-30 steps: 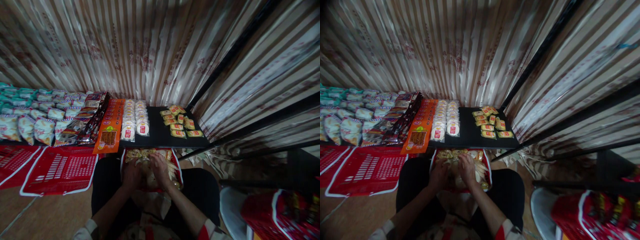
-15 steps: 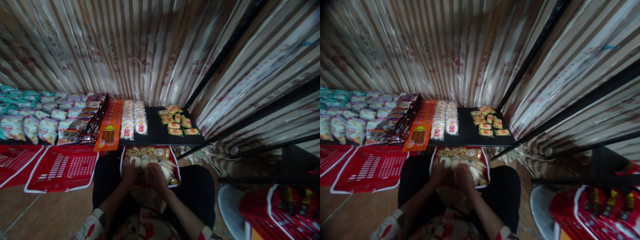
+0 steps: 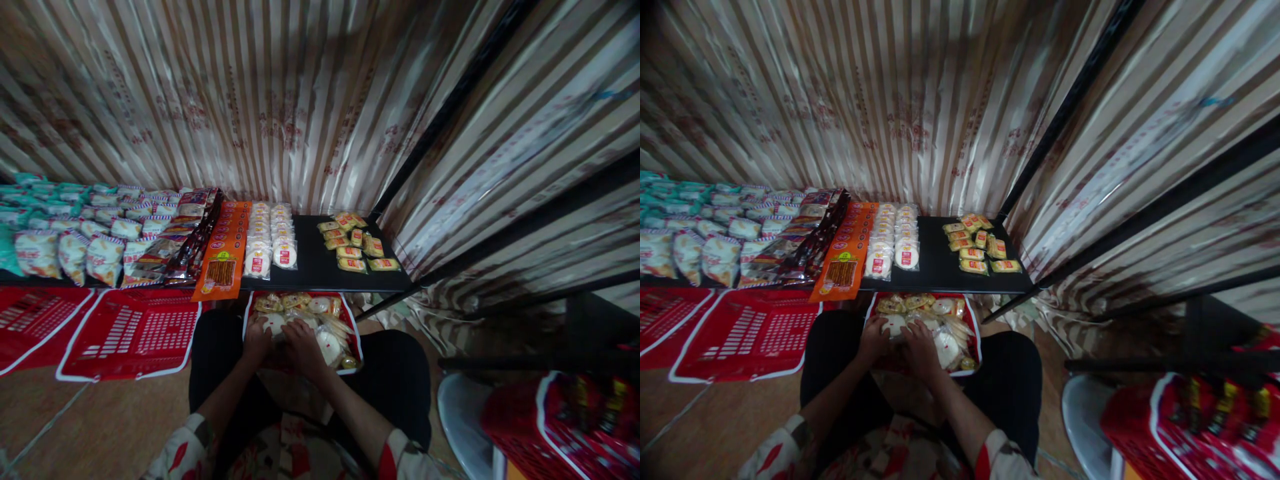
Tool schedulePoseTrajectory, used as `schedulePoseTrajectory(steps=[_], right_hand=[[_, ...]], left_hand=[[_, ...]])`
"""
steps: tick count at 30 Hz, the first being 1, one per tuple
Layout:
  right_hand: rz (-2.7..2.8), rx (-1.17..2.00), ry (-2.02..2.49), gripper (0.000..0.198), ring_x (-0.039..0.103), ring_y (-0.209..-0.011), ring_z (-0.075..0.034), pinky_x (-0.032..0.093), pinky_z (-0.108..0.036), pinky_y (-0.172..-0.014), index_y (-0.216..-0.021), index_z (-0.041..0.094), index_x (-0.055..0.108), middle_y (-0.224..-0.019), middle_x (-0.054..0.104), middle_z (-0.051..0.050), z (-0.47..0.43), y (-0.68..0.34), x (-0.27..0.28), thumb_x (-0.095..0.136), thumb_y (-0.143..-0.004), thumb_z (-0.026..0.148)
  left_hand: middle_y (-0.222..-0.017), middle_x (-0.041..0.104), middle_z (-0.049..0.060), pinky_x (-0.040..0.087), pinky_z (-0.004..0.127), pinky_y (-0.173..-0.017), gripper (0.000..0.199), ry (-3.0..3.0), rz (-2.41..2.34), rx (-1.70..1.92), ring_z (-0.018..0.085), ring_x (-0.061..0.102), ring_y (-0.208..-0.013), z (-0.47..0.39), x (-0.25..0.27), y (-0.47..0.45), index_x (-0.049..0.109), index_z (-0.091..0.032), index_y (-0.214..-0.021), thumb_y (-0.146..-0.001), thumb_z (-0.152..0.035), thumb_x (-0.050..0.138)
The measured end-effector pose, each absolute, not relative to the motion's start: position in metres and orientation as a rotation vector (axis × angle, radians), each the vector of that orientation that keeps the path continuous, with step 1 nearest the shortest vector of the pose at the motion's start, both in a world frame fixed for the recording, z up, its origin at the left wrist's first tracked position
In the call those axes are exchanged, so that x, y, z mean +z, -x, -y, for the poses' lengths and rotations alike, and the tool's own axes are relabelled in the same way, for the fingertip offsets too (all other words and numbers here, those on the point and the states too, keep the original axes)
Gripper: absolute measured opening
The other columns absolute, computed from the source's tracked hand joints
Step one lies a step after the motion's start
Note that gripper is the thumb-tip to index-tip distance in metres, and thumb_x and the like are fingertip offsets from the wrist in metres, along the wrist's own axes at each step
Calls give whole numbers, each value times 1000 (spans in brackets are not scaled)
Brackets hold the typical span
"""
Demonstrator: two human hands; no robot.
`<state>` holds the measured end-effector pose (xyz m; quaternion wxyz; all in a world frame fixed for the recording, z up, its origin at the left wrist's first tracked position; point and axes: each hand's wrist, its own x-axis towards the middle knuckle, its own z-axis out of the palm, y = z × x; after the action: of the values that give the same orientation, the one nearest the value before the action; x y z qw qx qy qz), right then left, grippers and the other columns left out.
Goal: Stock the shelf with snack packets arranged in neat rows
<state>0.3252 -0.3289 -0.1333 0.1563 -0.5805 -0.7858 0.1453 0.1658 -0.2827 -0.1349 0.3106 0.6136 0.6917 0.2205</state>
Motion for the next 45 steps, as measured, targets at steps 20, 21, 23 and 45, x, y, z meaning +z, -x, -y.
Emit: schedulePoseTrajectory(steps=[20, 21, 23, 45], right_hand=[[1862, 510, 1585, 23, 62, -88, -18, 47, -31, -83, -91, 20, 68, -92, 70, -6, 277, -325, -77, 45, -87, 25], [1837, 543, 1597, 23, 62, -88, -18, 47, -31, -83, -91, 20, 68, -92, 70, -5, 276, -325, -74, 46, -87, 25], [1758, 623, 1622, 21, 63, -88, -18, 47, -31, -83, -90, 22, 67, -93, 70, -4, 275, -325, -71, 47, -85, 27], [1219, 1012, 1496, 31, 59, -64, -15, 48, -27, -62, -80, 17, 62, -71, 66, -2, 250, -343, -58, 58, -70, 46]], left_hand=[[-83, 71, 6, 53, 30, -72, 24, -1276, -1425, 943, 18, 66, -77, 273, -95, -166, 66, -16, -86, -74, -30, 50], [-82, 71, 6, 53, 29, -71, 25, -1256, -1406, 953, 18, 66, -76, 272, -92, -167, 66, -15, -87, -72, -30, 52], [-79, 71, 5, 53, 28, -69, 23, -1218, -1389, 972, 17, 66, -72, 271, -87, -169, 65, -14, -84, -70, -29, 54], [-126, 53, 14, 47, 35, -92, 41, -1619, -1551, 1123, 21, 54, -111, 248, -41, -195, 49, -13, -122, -82, -21, 44]])
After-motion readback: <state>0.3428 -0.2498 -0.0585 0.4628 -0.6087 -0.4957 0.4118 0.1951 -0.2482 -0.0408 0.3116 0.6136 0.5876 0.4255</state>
